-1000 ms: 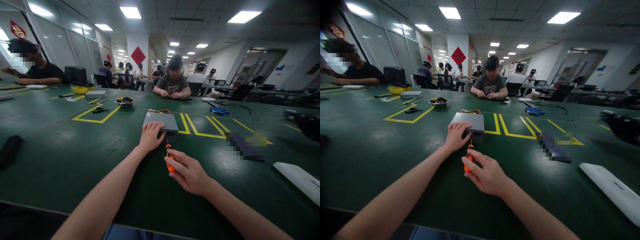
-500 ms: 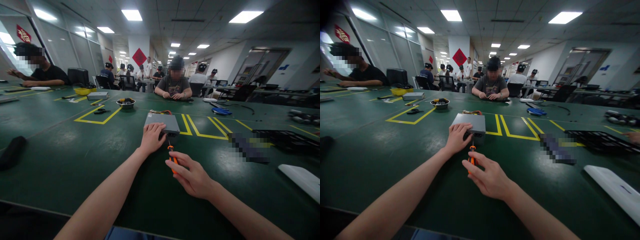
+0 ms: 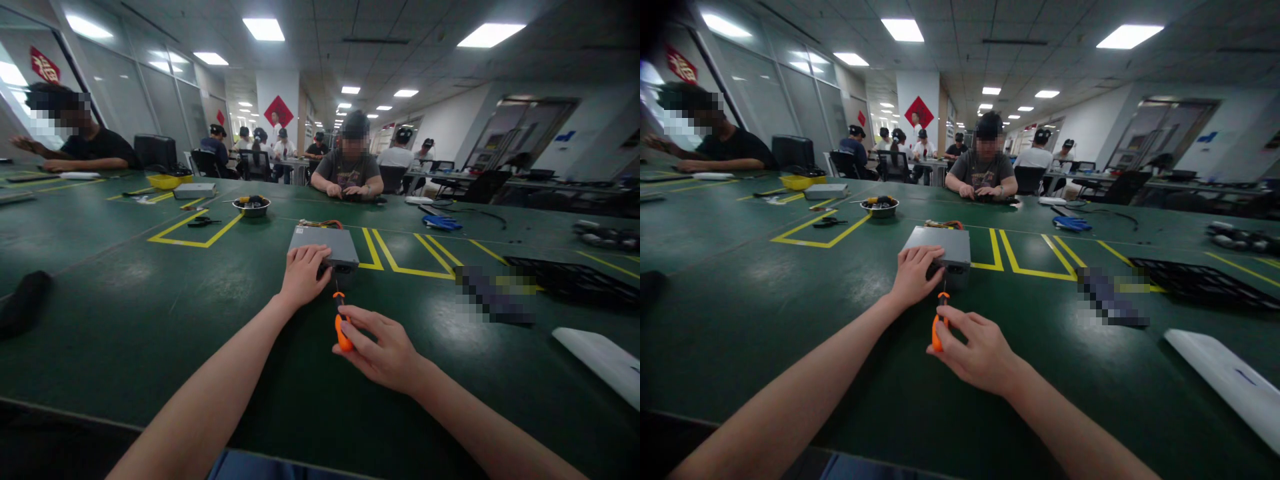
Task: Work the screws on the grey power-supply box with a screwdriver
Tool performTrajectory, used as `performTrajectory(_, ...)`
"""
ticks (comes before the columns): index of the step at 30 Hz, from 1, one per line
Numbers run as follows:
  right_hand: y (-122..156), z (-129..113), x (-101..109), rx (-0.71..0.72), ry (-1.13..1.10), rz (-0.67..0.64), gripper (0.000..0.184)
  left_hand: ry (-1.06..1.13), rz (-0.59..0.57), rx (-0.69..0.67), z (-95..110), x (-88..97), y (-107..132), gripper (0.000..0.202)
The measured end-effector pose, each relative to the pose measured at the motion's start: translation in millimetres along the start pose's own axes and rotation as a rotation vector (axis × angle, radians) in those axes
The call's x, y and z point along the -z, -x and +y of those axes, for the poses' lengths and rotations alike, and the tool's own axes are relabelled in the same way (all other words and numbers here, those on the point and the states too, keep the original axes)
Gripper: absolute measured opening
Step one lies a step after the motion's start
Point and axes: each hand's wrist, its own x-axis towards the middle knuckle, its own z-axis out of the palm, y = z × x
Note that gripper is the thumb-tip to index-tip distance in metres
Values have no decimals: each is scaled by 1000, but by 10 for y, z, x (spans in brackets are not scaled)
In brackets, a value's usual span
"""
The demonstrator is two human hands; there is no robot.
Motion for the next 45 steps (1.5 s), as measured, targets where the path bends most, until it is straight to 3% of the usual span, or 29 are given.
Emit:
performTrajectory(3,4,-3,-18,-17,-39,13,28,1,0,0,-1,2,1,32)
performTrajectory(7,-23,-21,14,13,18,-100,29,-6,0,-4,0,2,-1,31)
performTrajectory(14,19,10,-26,-11,-2,25,27,4,0,8,8,5,-1,32)
performTrajectory(19,-3,-11,-3,-16,42,-112,33,-3,-3,11,9,1,0,33)
performTrajectory(23,-1,-2,-15,10,85,-30,21,-2,0,9,7,1,1,31)
performTrajectory(26,11,3,-28,-25,21,8,24,-1,6,9,5,0,1,31)
performTrajectory(31,-12,-12,-3,-10,85,-127,33,-8,5,12,9,-2,-2,31)
performTrajectory(37,-6,-3,-26,-14,54,2,21,-6,2,13,13,-1,-2,31)
performTrajectory(42,-15,-34,-12,-27,45,-131,35,4,14,6,-1,-7,2,31)
performTrajectory(45,-12,-28,-20,-3,70,-109,31,9,17,2,-3,-8,3,31)
